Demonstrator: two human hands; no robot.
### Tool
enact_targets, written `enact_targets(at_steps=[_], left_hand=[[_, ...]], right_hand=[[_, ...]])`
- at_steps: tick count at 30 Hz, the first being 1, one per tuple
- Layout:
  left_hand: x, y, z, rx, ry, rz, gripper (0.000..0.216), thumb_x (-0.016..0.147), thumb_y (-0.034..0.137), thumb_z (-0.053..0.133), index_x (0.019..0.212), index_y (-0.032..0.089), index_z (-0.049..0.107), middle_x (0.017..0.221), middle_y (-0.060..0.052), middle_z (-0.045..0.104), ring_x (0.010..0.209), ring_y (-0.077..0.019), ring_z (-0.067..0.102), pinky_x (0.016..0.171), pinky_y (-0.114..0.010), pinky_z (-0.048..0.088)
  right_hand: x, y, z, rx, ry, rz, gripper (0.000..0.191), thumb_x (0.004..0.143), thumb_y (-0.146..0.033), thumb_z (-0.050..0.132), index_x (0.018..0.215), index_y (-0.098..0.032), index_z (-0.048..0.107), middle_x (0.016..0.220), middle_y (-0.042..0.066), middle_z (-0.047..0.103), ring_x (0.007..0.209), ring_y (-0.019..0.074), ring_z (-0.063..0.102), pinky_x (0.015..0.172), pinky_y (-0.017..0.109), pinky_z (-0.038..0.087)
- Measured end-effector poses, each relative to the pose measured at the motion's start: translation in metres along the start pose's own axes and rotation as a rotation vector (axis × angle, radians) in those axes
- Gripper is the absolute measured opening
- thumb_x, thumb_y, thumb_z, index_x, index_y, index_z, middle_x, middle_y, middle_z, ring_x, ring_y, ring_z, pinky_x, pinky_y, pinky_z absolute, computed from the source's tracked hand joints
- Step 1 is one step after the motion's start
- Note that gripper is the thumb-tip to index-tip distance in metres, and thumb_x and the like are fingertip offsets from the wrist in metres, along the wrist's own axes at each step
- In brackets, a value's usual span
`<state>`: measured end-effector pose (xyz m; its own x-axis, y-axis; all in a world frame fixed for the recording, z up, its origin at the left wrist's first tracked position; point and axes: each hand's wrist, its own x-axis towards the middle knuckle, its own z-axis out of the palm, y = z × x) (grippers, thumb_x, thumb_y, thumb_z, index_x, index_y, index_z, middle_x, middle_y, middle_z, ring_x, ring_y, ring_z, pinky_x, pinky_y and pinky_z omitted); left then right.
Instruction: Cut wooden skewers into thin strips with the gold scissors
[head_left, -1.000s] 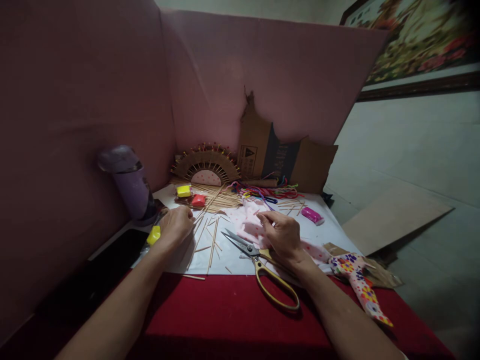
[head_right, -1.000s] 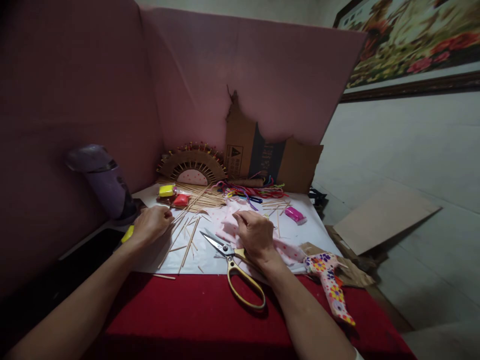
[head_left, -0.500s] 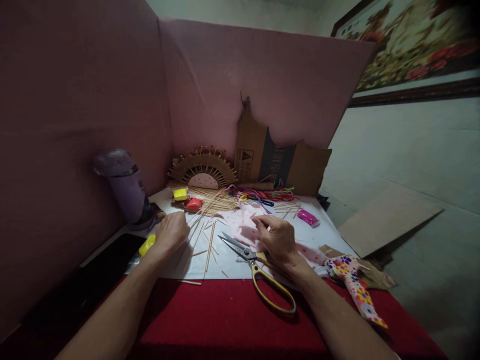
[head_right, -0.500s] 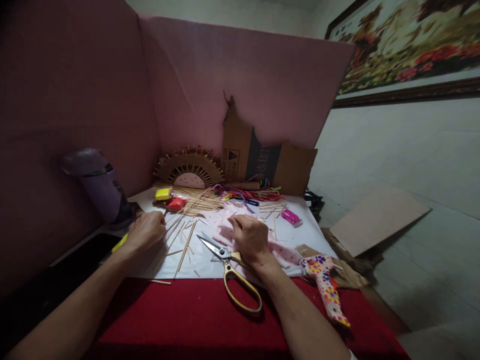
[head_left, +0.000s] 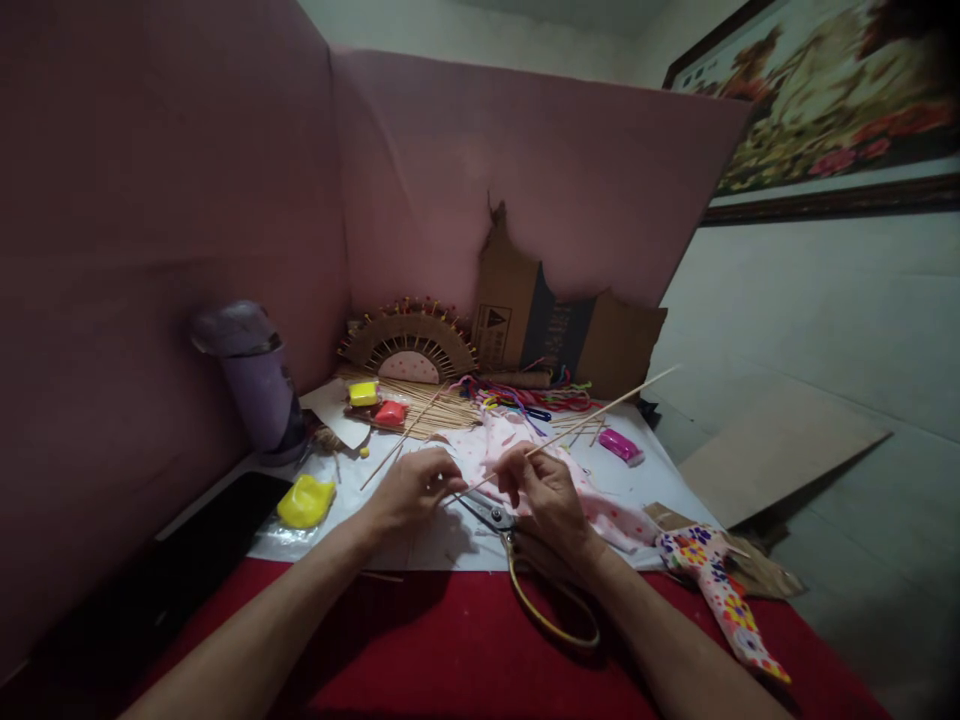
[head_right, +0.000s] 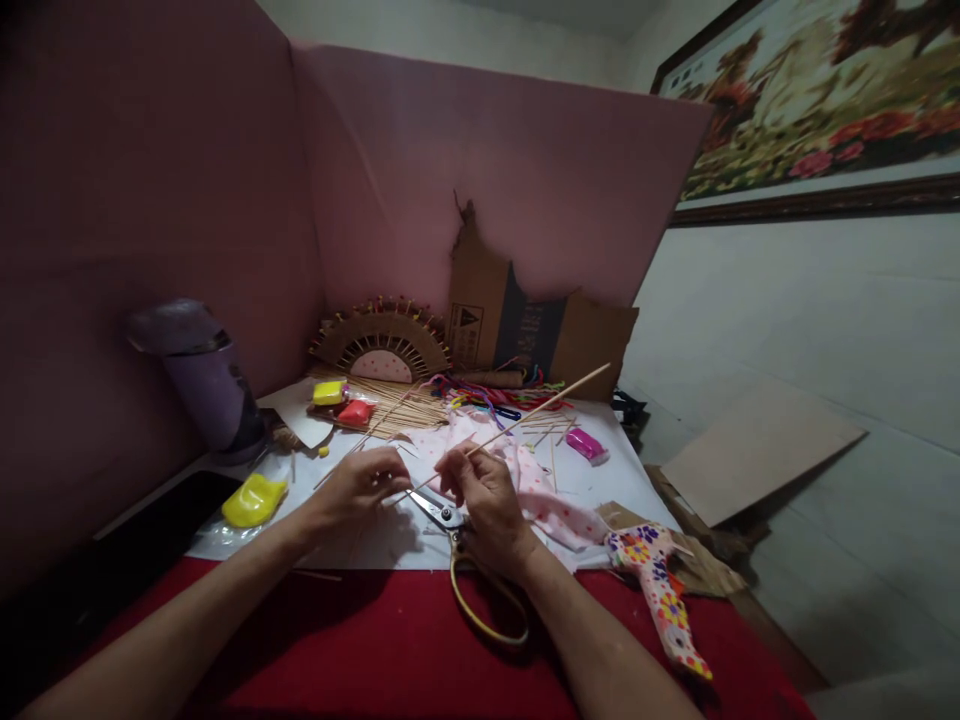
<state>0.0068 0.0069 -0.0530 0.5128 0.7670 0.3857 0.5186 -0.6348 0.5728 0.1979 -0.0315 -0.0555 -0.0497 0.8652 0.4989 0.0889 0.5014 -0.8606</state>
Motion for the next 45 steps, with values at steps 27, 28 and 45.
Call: enact_targets(at_steps=[27, 28, 45], left_hand=[[0.0, 0.03, -0.016, -0.776, 0.336, -0.148, 0.017, 0.073, 0.028, 0.061, 0.082, 0.016, 0.054, 0.057, 0.002, 0.056, 0.04, -0.0075, 0.045, 0.038, -0.02, 0.035], [-0.001, 0.031, -0.011, -0.792, 0.271, -0.153, 0.016, 0.073, 0.027, 0.061, 0.082, 0.015, 0.056, 0.054, 0.002, 0.055, 0.041, -0.008, 0.047, 0.039, -0.02, 0.037], [-0.005, 0.02, 0.022, -0.782, 0.153, -0.047, 0.007, 0.075, 0.018, 0.058, 0.078, 0.013, 0.062, 0.06, 0.002, 0.054, 0.042, -0.0056, 0.049, 0.041, -0.02, 0.041]], right_hand=[[-0.008, -0.003, 0.002, -0.474, -0.243, -0.221, 0.029, 0.093, -0.028, 0.034, 0.073, -0.018, 0.053, 0.062, 0.0, 0.053, 0.057, 0.0112, 0.051, 0.059, 0.023, 0.04], [-0.008, -0.002, 0.004, -0.504, -0.279, -0.222, 0.028, 0.092, -0.027, 0.035, 0.072, -0.018, 0.052, 0.063, 0.0, 0.054, 0.058, 0.0115, 0.051, 0.06, 0.023, 0.04], [-0.006, 0.009, 0.006, -0.562, -0.412, -0.23, 0.023, 0.091, -0.02, 0.035, 0.082, -0.016, 0.056, 0.068, 0.003, 0.061, 0.06, 0.0127, 0.053, 0.061, 0.024, 0.04]])
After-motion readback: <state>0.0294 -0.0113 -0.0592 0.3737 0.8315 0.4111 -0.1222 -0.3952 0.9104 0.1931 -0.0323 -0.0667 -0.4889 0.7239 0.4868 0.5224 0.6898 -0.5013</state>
